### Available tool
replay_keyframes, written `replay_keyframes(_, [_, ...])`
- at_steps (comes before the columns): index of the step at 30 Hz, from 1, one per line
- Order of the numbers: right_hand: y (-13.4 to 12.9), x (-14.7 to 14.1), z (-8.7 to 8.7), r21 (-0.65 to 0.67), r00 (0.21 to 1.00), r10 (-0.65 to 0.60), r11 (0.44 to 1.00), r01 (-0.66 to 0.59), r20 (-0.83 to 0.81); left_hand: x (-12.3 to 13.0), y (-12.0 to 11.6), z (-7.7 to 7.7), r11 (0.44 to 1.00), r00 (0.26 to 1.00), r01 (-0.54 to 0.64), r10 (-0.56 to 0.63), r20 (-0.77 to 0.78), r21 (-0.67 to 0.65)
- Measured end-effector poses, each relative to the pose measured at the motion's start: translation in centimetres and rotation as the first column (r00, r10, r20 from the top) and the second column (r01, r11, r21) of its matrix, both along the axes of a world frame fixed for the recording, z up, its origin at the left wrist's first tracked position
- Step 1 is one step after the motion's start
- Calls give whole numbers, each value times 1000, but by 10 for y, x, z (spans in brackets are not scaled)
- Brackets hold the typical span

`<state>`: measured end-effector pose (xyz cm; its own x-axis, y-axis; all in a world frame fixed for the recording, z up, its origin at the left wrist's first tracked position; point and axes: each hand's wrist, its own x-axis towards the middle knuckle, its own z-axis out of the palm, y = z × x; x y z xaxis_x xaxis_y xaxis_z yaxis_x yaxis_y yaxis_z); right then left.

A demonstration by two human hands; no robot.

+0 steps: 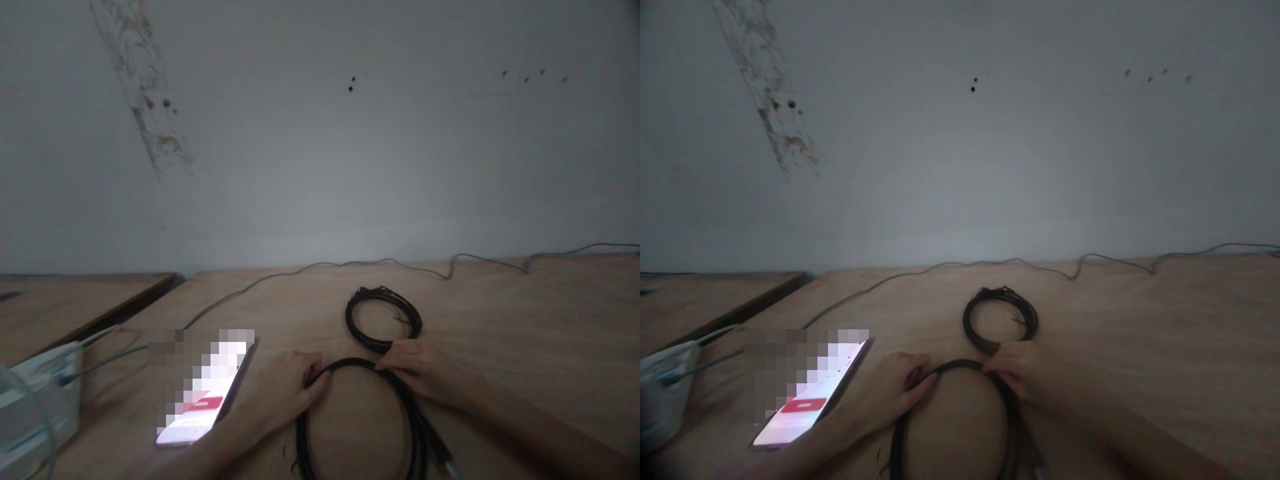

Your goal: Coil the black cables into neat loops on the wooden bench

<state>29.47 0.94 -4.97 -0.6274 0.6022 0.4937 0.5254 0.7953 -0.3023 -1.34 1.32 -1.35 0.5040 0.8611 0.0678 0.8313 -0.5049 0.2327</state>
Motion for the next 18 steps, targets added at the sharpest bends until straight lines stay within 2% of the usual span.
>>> replay_keyframes(6, [6, 0, -11, 50, 993, 95, 995, -92, -67, 3, -1, 3, 1000, 1000, -9, 9, 0, -19])
replay_keyframes(10, [6, -2, -15, 62, 998, 39, 997, -35, -52, 4, -1, 4, 1000, 1000, -15, 15, -7, -13])
replay_keyframes(13, [2, -5, -12, 60, 998, -1, 998, 4, -58, 4, -1, 5, 1000, 1000, -22, 22, -7, -17])
replay_keyframes(18, [-9, -13, -1, 19, 995, 12, 1000, -10, -102, 4, -2, 5, 999, 1000, -22, 22, -3, -29])
